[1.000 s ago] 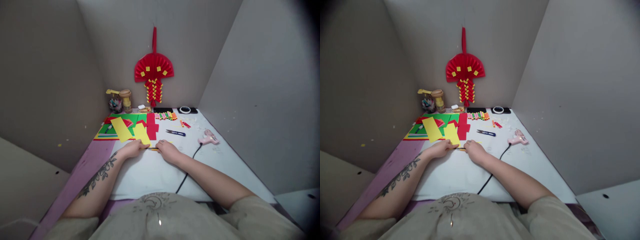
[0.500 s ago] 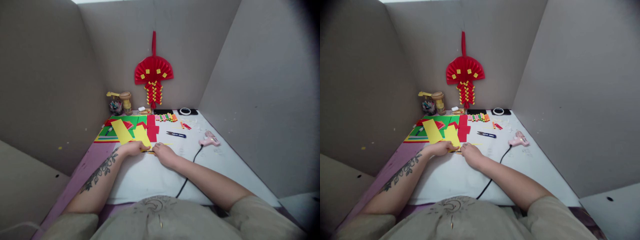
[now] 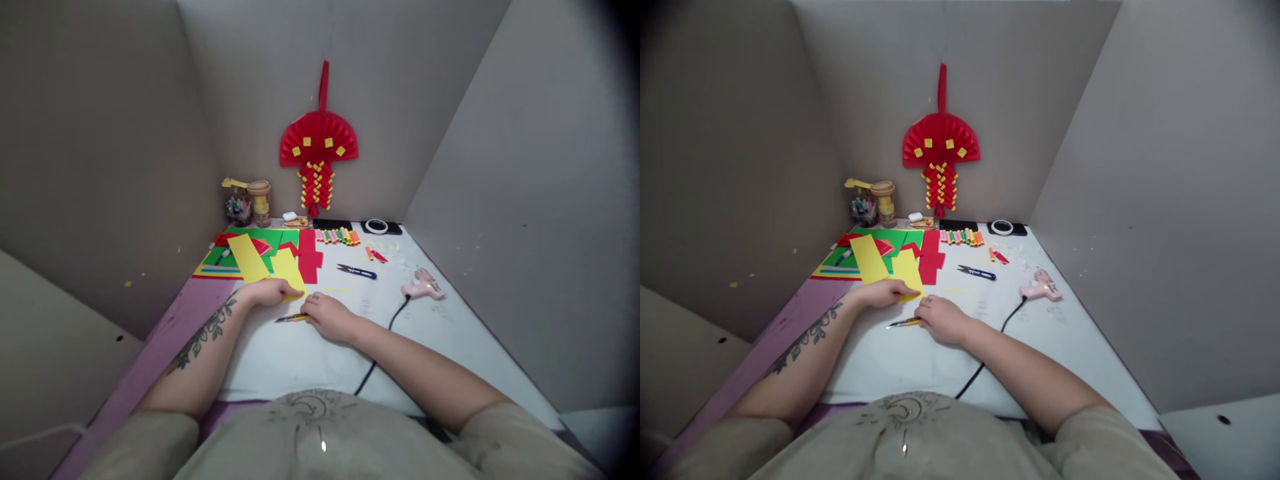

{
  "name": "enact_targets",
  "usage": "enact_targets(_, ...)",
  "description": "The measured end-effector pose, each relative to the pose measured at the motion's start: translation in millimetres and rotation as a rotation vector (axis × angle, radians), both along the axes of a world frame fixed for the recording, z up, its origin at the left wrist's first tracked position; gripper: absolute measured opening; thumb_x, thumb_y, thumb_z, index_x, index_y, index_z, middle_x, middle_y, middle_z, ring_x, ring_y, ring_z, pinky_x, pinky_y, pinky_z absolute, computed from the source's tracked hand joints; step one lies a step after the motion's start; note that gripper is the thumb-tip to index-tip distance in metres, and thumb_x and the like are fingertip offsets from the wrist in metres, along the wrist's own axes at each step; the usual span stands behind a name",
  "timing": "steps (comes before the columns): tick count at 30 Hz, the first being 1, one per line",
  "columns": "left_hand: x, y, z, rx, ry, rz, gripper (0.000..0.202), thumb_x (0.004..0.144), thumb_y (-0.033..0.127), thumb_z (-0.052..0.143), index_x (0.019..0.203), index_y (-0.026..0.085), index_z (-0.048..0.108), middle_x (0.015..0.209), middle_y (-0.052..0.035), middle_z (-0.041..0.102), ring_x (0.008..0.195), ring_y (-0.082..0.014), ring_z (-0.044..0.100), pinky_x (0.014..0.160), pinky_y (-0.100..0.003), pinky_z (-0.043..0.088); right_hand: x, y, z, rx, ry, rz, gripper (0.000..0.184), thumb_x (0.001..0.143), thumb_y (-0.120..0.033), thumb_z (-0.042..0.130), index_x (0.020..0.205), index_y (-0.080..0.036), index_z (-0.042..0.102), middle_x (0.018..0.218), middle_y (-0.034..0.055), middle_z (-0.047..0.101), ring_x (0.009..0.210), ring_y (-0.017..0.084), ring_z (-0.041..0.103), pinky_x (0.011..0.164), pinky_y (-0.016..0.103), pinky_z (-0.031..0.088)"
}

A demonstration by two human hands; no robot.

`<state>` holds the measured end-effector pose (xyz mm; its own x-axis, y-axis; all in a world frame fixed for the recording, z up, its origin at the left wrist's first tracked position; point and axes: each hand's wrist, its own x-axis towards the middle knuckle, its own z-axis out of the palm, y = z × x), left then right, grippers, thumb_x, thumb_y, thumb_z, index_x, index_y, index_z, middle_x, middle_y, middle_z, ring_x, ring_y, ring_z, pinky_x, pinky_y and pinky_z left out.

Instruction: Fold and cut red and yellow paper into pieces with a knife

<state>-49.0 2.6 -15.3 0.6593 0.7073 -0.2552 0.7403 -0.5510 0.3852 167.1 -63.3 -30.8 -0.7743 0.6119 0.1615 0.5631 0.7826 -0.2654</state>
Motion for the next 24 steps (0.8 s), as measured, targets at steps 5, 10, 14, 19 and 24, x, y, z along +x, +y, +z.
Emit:
enact_targets(5, 0, -16, 3.3, 0.112, -0.117, 0.192, 0.033, 0.082, 0.025, 0.040, 0.104, 0.017, 0.063, 0.105, -0.0078, 0.065, 0.093, -0.0185, 0.059, 0.080, -0.026, 0.044, 20, -1, -1.0, -0.074, 0.182, 0.001, 0.026, 0.085, -0.026, 0.054, 0.109, -0.017, 0.058, 0.096, 0.0076, 0.061, 0.091, 0.018, 0.053, 0.083, 0.030, 0.042)
enact_targets(10, 17, -35, 9.9, 0.245, 0.134, 0.234, 0.022, 0.080, 0.028, 0.045, 0.084, 0.015, 0.062, 0.092, -0.0105, 0.063, 0.078, -0.0198, 0.060, 0.065, -0.027, 0.043, 32, 13, -6.5, -0.066, 0.362, -0.297, 0.023, 0.085, -0.018, 0.049, 0.106, -0.016, 0.059, 0.095, 0.0077, 0.061, 0.089, 0.017, 0.055, 0.082, 0.030, 0.043)
enact_targets(14, 26, -41, 15.5, 0.248, 0.120, 0.207, 0.023, 0.083, 0.026, 0.039, 0.082, 0.015, 0.059, 0.089, -0.0098, 0.063, 0.074, -0.0180, 0.059, 0.062, -0.026, 0.040, 28, 17, -8.1, -0.112, 0.403, -0.338, 0.021, 0.081, -0.016, 0.053, 0.100, -0.016, 0.062, 0.093, 0.0063, 0.061, 0.082, 0.015, 0.055, 0.078, 0.028, 0.044)
enact_targets(19, 31, -46, 18.9, 0.225, -0.054, 0.172, 0.018, 0.082, 0.025, 0.040, 0.084, 0.018, 0.056, 0.088, -0.0062, 0.062, 0.074, -0.0164, 0.057, 0.062, -0.024, 0.039, 16, 10, -5.4, -0.242, 0.529, -0.305, 0.026, 0.079, -0.020, 0.055, 0.104, -0.017, 0.061, 0.087, 0.0034, 0.064, 0.071, 0.013, 0.056, 0.072, 0.025, 0.044)
enact_targets(24, 34, -46, 17.6, 0.273, -0.073, 0.141, 0.018, 0.084, 0.022, 0.037, 0.084, 0.018, 0.055, 0.088, -0.0072, 0.061, 0.077, -0.0179, 0.056, 0.065, -0.026, 0.039, 33, 24, -1.5, -0.355, 0.692, -0.440, 0.013, 0.075, -0.021, 0.052, 0.079, -0.017, 0.065, 0.074, 0.0004, 0.065, 0.068, 0.013, 0.057, 0.067, 0.024, 0.044)
